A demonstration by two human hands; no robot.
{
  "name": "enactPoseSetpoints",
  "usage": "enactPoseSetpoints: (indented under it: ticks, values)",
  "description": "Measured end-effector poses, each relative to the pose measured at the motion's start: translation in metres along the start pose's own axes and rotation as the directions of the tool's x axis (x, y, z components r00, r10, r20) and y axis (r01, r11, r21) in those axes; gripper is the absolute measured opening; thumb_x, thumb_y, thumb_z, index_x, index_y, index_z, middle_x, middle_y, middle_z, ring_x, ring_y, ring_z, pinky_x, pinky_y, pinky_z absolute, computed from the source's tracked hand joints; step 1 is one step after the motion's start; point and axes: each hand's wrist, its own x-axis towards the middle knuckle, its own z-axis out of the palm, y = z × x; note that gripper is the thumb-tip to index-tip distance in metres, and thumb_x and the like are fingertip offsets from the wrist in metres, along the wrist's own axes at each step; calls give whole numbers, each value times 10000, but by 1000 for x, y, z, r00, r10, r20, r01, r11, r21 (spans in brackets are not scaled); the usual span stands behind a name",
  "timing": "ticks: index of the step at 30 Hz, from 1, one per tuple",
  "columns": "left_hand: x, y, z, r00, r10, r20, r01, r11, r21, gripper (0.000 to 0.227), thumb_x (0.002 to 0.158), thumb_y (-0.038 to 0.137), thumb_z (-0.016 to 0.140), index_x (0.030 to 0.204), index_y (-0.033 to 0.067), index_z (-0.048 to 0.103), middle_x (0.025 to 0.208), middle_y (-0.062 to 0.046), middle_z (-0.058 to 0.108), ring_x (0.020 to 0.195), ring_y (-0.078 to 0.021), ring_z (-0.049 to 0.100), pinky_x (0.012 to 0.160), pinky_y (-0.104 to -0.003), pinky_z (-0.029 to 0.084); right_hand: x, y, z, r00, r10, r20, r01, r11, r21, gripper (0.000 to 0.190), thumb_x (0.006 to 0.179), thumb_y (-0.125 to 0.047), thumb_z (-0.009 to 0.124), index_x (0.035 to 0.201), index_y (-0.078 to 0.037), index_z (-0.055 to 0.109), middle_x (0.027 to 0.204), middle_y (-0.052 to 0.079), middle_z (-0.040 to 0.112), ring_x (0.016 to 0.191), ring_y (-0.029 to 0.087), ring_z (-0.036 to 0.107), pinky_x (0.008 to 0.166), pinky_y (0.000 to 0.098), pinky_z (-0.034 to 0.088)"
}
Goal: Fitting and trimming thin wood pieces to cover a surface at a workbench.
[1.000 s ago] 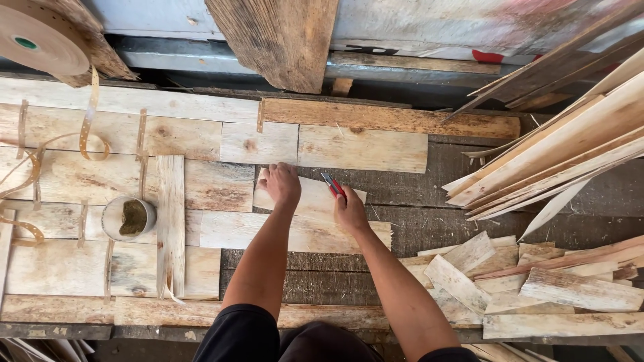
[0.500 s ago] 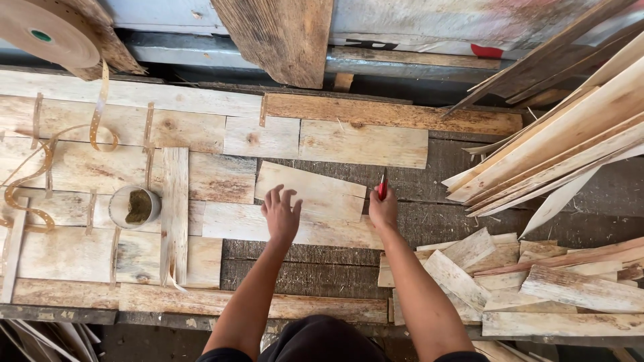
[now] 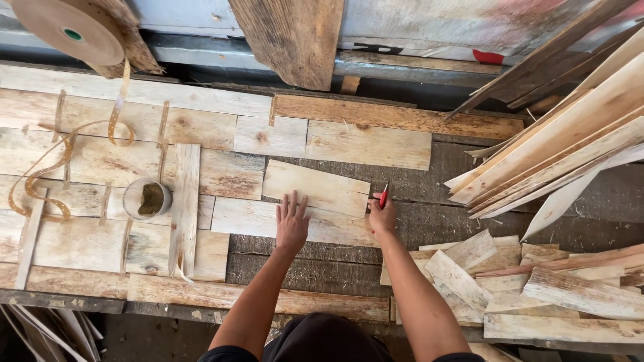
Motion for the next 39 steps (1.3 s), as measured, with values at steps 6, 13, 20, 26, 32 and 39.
enactPoseSetpoints:
  ticks: [6,13,20,26,32,39]
  values:
    - [-3,12,-33,984,-12,180,-6,995,97,639,1074,336,390,1650,234,132,1729,-90,-47,1584,-289,-56,1257,-582,-34,-7,-24,4,1000,15,-26,-14,999,32,201,1033,-77,570,1220,-65,643,1098,95,759,966,175,740,832,309,602]
    - [7,14,-39,973,53,225,-62,998,32,637,1074,302,409,1643,235,132,1725,-113,-77,1586,-307,-68,1270,-551,-21,-1,-30,9,998,-10,-55,10,1000,3,220,1011,-59,555,1215,-77,635,1105,86,747,952,175,736,803,331,600]
    - [7,8,-36,961,93,260,-112,992,61,697,1053,144,457,1653,257,120,1726,-126,-108,1586,-324,-78,1278,-528,-17,-10,-17,14,996,-16,-82,-11,951,-309,209,993,-167,638,1181,-76,657,1067,144,735,931,272,736,807,423,576]
    - [9,8,-38,959,96,268,-121,990,77,724,1050,144,472,1653,268,92,1720,-120,-124,1583,-329,-83,1279,-528,-24,-15,-29,16,992,-39,-122,5,963,-270,254,937,-246,740,1105,-62,694,991,117,739,888,251,707,801,414,556]
    - [8,4,-29,965,97,242,-119,990,78,735,1052,178,487,1657,276,81,1725,-110,-123,1586,-326,-81,1280,-531,-18,-13,-41,11,994,80,-78,-96,969,-226,219,958,-249,731,1040,-46,733,853,89,741,770,206,703,720,388,554]
    - [2,0,-34,984,-55,169,41,995,86,844,1017,424,589,1655,276,55,1720,-116,-130,1587,-325,-77,1258,-611,0,-6,-46,8,983,143,-116,-162,972,-169,169,970,-196,690,1062,-57,717,854,96,734,746,195,707,667,379,553]
